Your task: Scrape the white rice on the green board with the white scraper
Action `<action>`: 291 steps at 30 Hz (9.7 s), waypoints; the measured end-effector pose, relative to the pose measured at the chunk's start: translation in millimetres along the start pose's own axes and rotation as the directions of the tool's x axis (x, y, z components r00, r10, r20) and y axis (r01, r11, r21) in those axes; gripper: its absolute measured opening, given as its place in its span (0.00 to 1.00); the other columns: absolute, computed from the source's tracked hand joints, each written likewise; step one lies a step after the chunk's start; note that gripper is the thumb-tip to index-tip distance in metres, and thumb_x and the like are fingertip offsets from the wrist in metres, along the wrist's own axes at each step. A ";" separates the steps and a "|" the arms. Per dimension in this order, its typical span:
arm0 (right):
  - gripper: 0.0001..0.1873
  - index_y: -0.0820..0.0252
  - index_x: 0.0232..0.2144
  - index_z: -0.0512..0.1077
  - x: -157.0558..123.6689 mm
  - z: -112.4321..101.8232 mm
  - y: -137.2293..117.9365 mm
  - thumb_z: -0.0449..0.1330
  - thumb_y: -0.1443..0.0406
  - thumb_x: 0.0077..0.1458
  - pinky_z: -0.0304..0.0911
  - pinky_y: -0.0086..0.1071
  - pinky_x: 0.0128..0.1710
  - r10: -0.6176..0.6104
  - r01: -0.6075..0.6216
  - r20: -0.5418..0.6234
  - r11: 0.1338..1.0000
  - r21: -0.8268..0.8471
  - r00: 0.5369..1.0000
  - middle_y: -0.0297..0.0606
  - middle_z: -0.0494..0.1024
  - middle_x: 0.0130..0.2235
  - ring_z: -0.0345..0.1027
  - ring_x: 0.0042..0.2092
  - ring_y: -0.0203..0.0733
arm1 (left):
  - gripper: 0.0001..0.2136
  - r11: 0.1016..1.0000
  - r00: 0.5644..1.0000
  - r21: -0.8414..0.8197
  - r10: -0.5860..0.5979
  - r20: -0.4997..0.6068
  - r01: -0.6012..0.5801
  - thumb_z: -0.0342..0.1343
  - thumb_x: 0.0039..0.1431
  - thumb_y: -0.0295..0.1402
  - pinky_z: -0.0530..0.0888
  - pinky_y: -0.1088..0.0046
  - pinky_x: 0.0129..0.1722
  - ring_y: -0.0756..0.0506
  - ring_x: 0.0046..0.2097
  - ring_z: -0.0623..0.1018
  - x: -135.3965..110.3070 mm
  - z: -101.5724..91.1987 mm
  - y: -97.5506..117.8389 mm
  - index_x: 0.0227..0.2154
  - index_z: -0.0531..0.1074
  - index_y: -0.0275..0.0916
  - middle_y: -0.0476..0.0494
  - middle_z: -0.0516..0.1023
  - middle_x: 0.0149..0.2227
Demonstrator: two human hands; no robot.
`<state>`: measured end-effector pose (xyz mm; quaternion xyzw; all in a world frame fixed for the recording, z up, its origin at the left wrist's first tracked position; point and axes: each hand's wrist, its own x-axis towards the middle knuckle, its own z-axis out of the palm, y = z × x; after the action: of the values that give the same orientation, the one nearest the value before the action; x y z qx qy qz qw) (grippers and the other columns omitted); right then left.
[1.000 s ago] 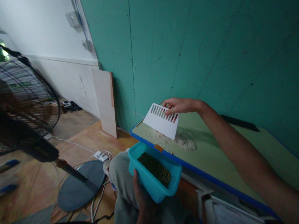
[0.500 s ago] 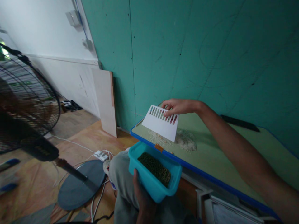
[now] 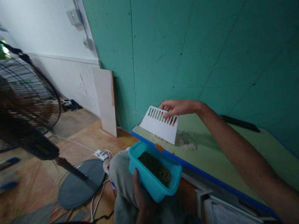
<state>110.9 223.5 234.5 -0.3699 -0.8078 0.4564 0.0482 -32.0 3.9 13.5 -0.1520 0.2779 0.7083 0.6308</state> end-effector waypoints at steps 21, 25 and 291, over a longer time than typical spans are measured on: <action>0.22 0.62 0.40 0.64 3.9 4.3 -0.1 0.70 0.59 0.50 0.75 0.34 0.33 -0.019 0.016 0.051 0.999 0.051 0.999 0.41 0.81 0.37 0.78 0.32 0.40 | 0.29 0.998 0.999 0.058 0.039 0.019 -0.040 0.61 0.58 0.45 0.71 0.59 0.57 0.37 0.56 0.76 1.5 -1.4 -0.6 0.62 0.67 0.46 0.43 0.81 0.51; 0.22 0.62 0.41 0.65 5.3 4.4 2.3 0.69 0.58 0.51 0.75 0.35 0.34 -0.034 0.031 0.063 0.999 0.042 0.997 0.41 0.81 0.38 0.78 0.33 0.40 | 0.28 0.997 0.998 0.061 0.054 0.035 -0.056 0.59 0.59 0.45 0.70 0.61 0.57 0.38 0.55 0.77 0.1 0.2 -0.4 0.62 0.67 0.45 0.43 0.82 0.49; 0.13 0.59 0.40 0.66 2.4 -4.8 0.1 0.66 0.64 0.55 0.75 0.30 0.29 -0.042 0.015 -0.183 0.989 -0.146 0.982 0.40 0.80 0.38 0.77 0.31 0.39 | 0.27 0.989 0.999 0.143 -0.029 0.032 0.024 0.51 0.63 0.47 0.77 0.58 0.48 0.35 0.51 0.80 -4.7 6.5 3.3 0.64 0.63 0.45 0.41 0.84 0.45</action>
<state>111.2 228.4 236.6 -0.4018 -0.8358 0.3598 0.1030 -33.6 3.7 22.0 -0.0979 0.3150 0.6808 0.6540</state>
